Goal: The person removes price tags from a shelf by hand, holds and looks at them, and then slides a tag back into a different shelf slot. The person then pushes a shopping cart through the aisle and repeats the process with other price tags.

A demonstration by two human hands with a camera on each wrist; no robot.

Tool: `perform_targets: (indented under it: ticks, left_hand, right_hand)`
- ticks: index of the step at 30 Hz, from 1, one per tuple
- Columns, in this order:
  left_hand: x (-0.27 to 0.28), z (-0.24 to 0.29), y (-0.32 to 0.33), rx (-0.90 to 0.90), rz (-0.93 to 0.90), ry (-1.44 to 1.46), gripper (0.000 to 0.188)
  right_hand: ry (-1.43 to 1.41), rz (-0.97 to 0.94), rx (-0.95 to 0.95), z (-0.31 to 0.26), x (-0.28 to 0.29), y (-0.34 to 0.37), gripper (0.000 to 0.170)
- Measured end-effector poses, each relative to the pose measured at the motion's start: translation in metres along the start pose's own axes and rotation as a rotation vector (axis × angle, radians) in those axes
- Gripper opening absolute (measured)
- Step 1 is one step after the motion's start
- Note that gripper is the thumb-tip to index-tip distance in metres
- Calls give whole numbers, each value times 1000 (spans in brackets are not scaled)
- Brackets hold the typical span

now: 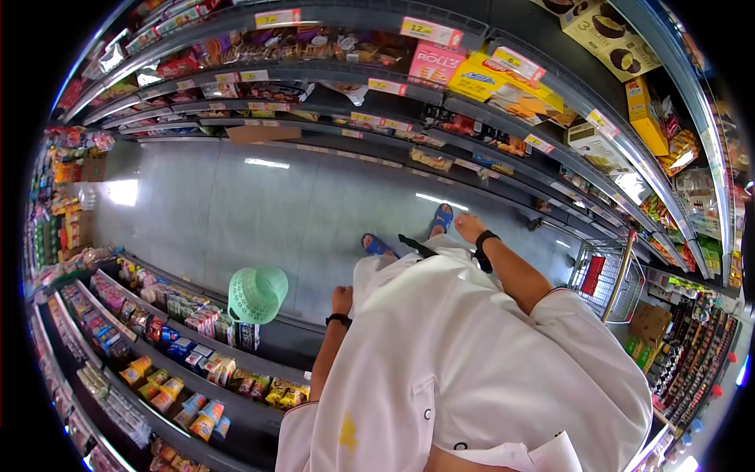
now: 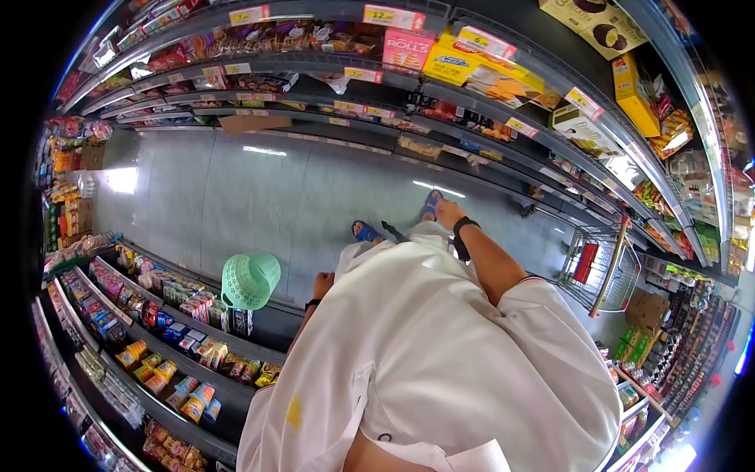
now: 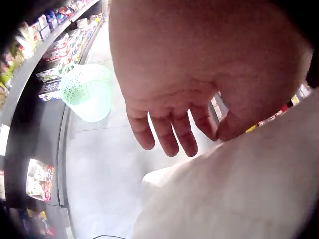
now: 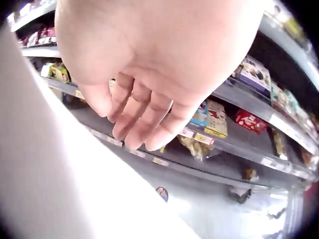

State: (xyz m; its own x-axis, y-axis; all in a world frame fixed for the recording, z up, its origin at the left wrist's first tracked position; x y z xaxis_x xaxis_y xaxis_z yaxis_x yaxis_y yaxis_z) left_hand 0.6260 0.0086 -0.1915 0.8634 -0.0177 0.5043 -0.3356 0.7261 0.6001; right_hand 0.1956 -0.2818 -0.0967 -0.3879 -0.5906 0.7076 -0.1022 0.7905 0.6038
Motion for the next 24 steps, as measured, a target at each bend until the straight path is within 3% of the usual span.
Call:
perform_targets:
  ticks: [8, 13, 16, 20, 23, 24]
  left_hand:
    - [32, -41, -59, -140, 65, 43, 32]
    - [50, -23, -79, -137, -22, 85, 26]
    - [45, -2, -75, -187, 40, 158, 34]
    - [35, 23, -64, -140, -30, 226, 29]
    - [22, 21, -57, -109, -30, 227, 27]
    - [7, -2, -67, -132, -19, 189, 27]
  right_hand:
    - [168, -125, 56, -63, -8, 29, 26]
    - [120, -129, -6, -49, -14, 26, 25]
    - [125, -103, -16, -44, -16, 30, 25]
    - [103, -127, -65, -32, -20, 36, 25]
    - [121, -133, -81, -34, -17, 41, 26]
    - [128, -141, -81, -35, -17, 42, 26]
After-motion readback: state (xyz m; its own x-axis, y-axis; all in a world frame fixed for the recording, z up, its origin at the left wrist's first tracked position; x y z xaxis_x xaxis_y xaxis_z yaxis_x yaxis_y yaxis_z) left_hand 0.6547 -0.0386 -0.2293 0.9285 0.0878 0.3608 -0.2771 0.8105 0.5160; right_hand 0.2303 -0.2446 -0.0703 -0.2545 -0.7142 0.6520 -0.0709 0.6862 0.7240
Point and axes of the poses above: each hand's wrist, its own y-axis away from the middle knuckle, its own x-axis out of the back of the hand, z = x × y, the point moved 2 cm from there along -y, towards the middle knuckle, and after that the axes turned 8 degrees about -x, right-handed, at the moved point
